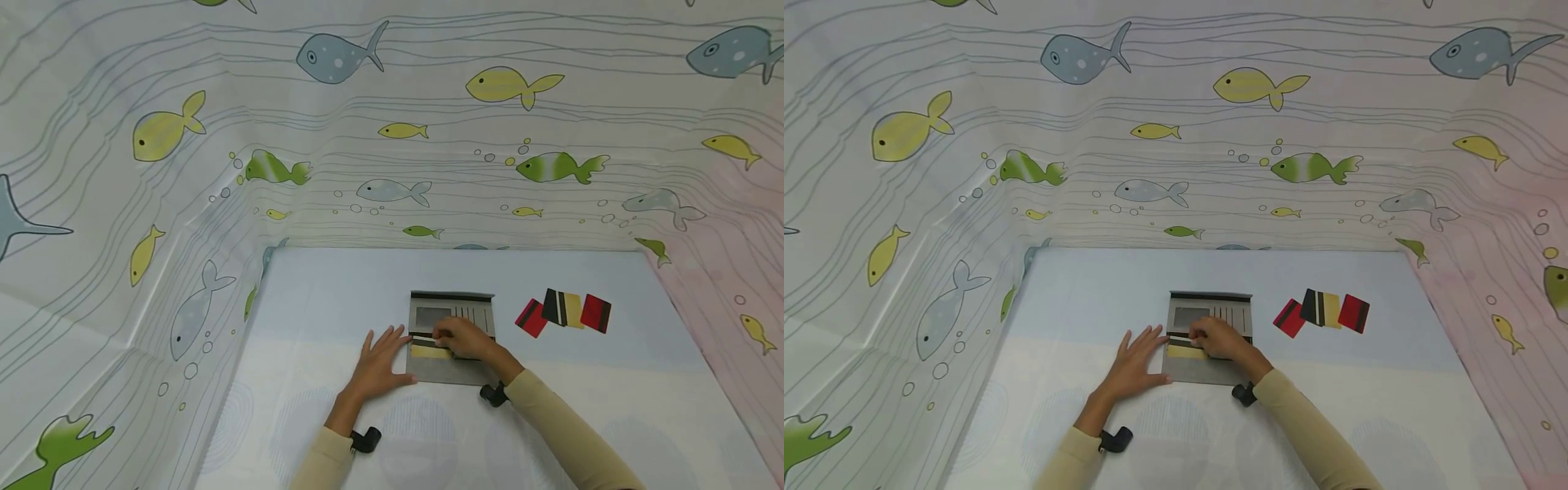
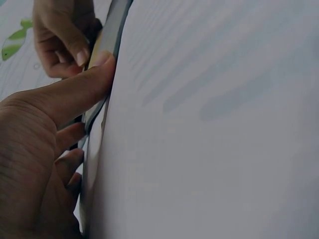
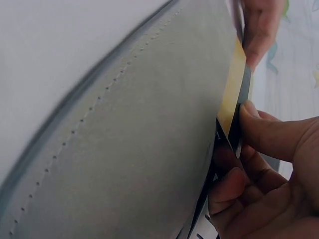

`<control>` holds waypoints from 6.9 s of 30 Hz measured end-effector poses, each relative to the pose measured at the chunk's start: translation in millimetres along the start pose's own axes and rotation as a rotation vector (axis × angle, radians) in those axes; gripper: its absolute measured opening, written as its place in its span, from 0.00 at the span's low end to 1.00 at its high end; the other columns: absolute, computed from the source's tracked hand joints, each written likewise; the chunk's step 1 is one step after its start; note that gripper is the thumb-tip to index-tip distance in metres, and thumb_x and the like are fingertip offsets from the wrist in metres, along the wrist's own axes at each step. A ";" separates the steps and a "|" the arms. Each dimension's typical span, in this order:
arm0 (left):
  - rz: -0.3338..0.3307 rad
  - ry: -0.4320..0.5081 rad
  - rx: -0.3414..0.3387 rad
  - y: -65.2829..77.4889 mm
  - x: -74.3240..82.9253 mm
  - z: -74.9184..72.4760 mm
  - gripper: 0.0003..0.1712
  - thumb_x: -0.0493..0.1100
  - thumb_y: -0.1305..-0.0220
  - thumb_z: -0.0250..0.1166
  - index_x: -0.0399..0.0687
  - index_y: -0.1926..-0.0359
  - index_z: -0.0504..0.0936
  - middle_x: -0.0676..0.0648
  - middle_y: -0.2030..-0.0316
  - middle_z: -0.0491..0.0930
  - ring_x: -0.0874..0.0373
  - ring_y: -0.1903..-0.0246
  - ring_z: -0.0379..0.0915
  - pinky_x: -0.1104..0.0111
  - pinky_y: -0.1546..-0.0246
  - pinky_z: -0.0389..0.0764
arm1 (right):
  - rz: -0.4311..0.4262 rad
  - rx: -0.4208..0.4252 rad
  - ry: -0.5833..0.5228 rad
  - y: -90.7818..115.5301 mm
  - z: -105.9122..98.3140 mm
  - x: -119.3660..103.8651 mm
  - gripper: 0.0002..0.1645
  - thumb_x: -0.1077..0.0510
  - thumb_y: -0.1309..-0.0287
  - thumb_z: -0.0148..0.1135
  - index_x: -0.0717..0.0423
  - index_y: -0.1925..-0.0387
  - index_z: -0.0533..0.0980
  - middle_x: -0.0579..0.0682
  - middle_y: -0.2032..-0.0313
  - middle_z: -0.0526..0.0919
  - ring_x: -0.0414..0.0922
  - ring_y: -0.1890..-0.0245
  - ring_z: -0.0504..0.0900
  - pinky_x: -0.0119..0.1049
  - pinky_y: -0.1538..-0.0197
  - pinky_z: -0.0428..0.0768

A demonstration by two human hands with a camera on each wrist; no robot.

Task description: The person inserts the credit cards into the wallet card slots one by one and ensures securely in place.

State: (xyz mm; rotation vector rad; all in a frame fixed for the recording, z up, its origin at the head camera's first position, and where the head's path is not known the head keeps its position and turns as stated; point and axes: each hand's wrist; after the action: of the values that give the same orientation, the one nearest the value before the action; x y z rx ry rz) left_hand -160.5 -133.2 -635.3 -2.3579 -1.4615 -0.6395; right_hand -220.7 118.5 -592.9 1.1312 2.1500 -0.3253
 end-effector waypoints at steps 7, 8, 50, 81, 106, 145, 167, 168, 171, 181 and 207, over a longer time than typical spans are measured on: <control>0.001 -0.002 0.003 -0.3 0.5 -1.1 0.51 0.67 0.48 0.72 0.56 0.27 0.66 0.51 0.23 0.56 0.49 0.22 0.49 0.41 0.24 0.39 | -0.070 -0.066 0.012 0.4 2.1 -1.8 0.04 0.62 0.37 0.65 0.55 0.68 0.79 0.45 0.68 0.78 0.37 0.70 0.70 0.32 0.66 0.72; 0.003 -0.004 0.007 -0.3 0.3 -0.9 0.51 0.67 0.48 0.72 0.56 0.27 0.67 0.50 0.23 0.57 0.49 0.23 0.50 0.41 0.24 0.40 | -0.077 -0.077 0.015 0.8 2.0 -3.1 0.04 0.63 0.37 0.65 0.55 0.69 0.79 0.45 0.68 0.78 0.37 0.70 0.70 0.32 0.66 0.71; -0.034 -0.023 -0.027 -1.5 4.8 -2.4 0.52 0.69 0.48 0.72 0.57 0.26 0.65 0.52 0.22 0.55 0.51 0.22 0.47 0.42 0.23 0.38 | -0.140 0.057 0.018 9.6 23.9 -12.5 0.06 0.65 0.36 0.63 0.55 0.62 0.85 0.46 0.63 0.82 0.41 0.63 0.80 0.33 0.59 0.79; -0.019 -0.007 -0.008 -2.4 2.3 -1.0 0.44 0.66 0.40 0.66 0.57 0.27 0.66 0.50 0.22 0.55 0.50 0.22 0.47 0.43 0.23 0.36 | 0.275 0.235 -0.455 56.7 -47.9 51.5 0.17 0.60 0.26 0.52 0.64 0.45 0.79 0.63 0.52 0.84 0.54 0.55 0.84 0.41 0.52 0.85; -0.031 0.021 0.028 1.2 1.9 3.0 0.41 0.63 0.41 0.68 0.58 0.29 0.69 0.49 0.23 0.58 0.49 0.22 0.49 0.43 0.23 0.37 | 0.881 0.500 -0.227 118.2 -123.5 132.8 0.31 0.52 0.31 0.51 0.71 0.37 0.65 0.73 0.37 0.68 0.65 0.42 0.71 0.54 0.47 0.76; -0.014 0.002 0.032 0.2 5.1 1.9 0.43 0.65 0.41 0.68 0.58 0.28 0.68 0.49 0.23 0.58 0.49 0.23 0.50 0.41 0.24 0.39 | 0.888 0.487 0.016 111.0 -121.0 159.6 0.39 0.55 0.37 0.62 0.82 0.39 0.59 0.78 0.49 0.72 0.65 0.53 0.74 0.58 0.51 0.77; -0.044 0.019 -0.003 -2.5 4.2 2.6 0.46 0.65 0.44 0.71 0.58 0.28 0.67 0.51 0.23 0.56 0.51 0.22 0.46 0.44 0.23 0.34 | 0.490 0.429 -0.165 97.0 -101.5 80.5 0.21 0.51 0.27 0.54 0.59 0.42 0.75 0.64 0.49 0.82 0.54 0.54 0.81 0.33 0.60 0.79; -0.046 0.023 -0.005 -2.5 4.7 2.4 0.46 0.65 0.44 0.71 0.58 0.27 0.67 0.51 0.22 0.56 0.51 0.21 0.46 0.44 0.23 0.34 | 0.472 0.407 -0.164 94.4 -99.3 78.1 0.20 0.51 0.27 0.55 0.59 0.42 0.76 0.63 0.50 0.82 0.54 0.55 0.82 0.34 0.60 0.80; -0.046 0.026 -0.003 -2.8 5.0 2.3 0.46 0.65 0.44 0.71 0.58 0.28 0.67 0.51 0.23 0.56 0.51 0.22 0.46 0.44 0.23 0.34 | 0.412 0.369 -0.166 87.2 -92.3 70.6 0.16 0.55 0.30 0.59 0.58 0.47 0.79 0.60 0.54 0.85 0.51 0.59 0.82 0.35 0.61 0.81; -0.036 0.012 -0.003 -4.3 3.0 1.3 0.47 0.66 0.45 0.70 0.59 0.27 0.67 0.51 0.23 0.56 0.51 0.22 0.46 0.44 0.23 0.34 | 0.264 0.259 -0.203 62.6 -66.0 56.3 0.10 0.55 0.38 0.68 0.55 0.58 0.84 0.51 0.63 0.87 0.43 0.64 0.82 0.32 0.63 0.82; -0.044 0.007 -0.009 -2.9 3.9 -0.1 0.46 0.67 0.44 0.70 0.59 0.27 0.66 0.52 0.22 0.56 0.52 0.21 0.46 0.45 0.23 0.34 | 0.158 0.122 -0.093 45.9 -56.8 59.7 0.06 0.60 0.37 0.66 0.54 0.60 0.85 0.49 0.61 0.87 0.41 0.62 0.79 0.32 0.60 0.79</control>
State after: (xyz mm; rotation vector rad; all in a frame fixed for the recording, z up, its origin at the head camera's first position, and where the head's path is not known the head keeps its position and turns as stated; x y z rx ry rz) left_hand -161.6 -129.0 -633.1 -2.3336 -1.5149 -0.6656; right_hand -233.0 211.8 -586.7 1.3197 1.9681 -0.4328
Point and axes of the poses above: each hand's wrist, its own y-axis away from the middle knuckle, its own z-axis out of the palm, x = y × z
